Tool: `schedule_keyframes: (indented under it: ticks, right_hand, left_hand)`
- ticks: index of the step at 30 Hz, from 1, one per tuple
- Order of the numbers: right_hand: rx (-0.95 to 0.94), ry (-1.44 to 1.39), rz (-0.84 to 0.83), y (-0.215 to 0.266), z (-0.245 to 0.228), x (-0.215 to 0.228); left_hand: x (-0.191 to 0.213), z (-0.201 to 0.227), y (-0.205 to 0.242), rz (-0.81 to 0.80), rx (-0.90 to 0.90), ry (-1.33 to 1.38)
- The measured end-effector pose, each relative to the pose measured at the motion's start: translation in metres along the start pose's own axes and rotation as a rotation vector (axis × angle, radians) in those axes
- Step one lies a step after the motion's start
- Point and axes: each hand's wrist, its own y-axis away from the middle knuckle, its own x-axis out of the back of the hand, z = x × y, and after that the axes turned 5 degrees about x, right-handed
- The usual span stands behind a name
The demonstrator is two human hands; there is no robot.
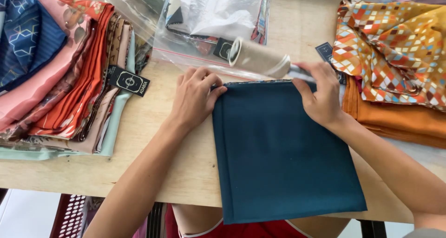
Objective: The person uses a lint roller to clean a folded piece of patterned fabric on a table. They roll the sticky roller over the surface, flip the fabric to clean the other side, and continue rolling until the fabric is clean.
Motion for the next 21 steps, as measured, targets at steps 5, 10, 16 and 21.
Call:
schedule_keyframes:
  ticks: [5, 10, 16, 21]
  right_hand:
    - [0.058, 0.154, -0.051, 0.024, -0.005, 0.021]
    - [0.109, 0.209, -0.073, 0.032, -0.007, 0.020]
    - [0.150, 0.201, -0.066, 0.034, -0.001, 0.023]
    - [0.084, 0.265, -0.085, 0.038, 0.006, 0.023]
  left_hand:
    - [-0.003, -0.005, -0.002, -0.030, 0.016, -0.040]
    - [-0.005, -0.020, 0.001, -0.126, 0.055, -0.040]
    - [0.001, -0.021, 0.000, -0.164, 0.143, 0.013]
    - [0.014, 0.002, -0.002, -0.220, 0.161, 0.092]
